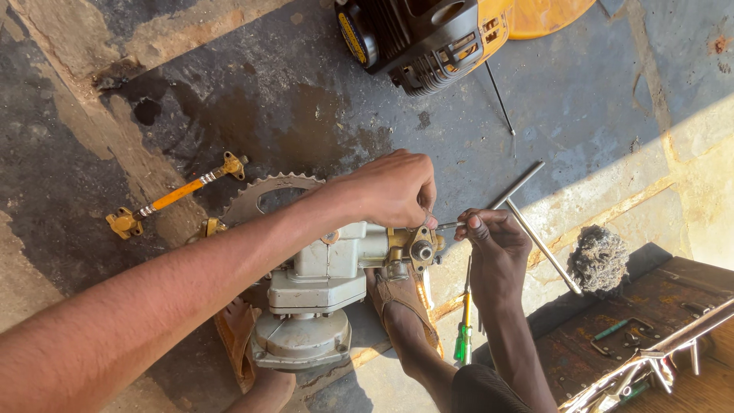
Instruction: The person assembles a mechanical component by attaching a metal housing and a black cylindrical part to a gear assembly. They use a T-handle wrench to tighten bolts and secure the parts together on the floor.
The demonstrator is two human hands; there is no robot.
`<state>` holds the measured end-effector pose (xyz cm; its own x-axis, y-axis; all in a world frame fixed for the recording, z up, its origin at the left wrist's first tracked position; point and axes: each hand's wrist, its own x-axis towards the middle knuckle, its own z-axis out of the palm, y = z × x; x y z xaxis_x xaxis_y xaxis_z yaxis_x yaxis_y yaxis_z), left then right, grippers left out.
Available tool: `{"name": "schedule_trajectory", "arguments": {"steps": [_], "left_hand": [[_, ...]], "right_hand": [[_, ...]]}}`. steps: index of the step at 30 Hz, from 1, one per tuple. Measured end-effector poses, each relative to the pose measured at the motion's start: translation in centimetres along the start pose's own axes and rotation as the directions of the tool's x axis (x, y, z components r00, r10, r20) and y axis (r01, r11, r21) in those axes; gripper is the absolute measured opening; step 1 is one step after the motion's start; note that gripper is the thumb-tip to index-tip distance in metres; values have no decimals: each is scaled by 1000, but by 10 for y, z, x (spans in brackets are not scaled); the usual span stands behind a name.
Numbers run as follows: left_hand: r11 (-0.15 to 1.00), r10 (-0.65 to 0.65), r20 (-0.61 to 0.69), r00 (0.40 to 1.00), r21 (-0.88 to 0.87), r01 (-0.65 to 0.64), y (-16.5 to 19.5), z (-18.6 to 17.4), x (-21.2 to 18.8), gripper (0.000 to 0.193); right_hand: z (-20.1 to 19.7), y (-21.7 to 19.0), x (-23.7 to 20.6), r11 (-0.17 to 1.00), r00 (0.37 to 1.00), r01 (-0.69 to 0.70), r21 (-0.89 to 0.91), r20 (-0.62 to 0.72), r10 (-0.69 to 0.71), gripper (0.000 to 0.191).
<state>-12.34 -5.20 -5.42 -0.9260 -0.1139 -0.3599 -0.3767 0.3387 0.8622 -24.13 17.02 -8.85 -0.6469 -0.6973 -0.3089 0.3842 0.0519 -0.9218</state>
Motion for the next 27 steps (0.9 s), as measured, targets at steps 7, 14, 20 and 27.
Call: {"name": "schedule_trajectory", "arguments": {"steps": [7,14,20,27], "left_hand": [[999,-24,24,999,40,24,7,-2,0,23],[998,-68,201,977,-1,70,3,-9,3,19],[999,0,122,993,40,-5,5,-4,5,22],[998,21,99,995,54,-26,10,2,6,19]], "right_hand": [[5,-7,8,999,1000,17,-45,6,-17,7],[4,-14,6,990,1000,27,-136,19,-24,6],[-12,-13,9,980,993,56,-193,110,-35,8],[-26,-38,27,910,900,270,-314,419,-122,15]]}}
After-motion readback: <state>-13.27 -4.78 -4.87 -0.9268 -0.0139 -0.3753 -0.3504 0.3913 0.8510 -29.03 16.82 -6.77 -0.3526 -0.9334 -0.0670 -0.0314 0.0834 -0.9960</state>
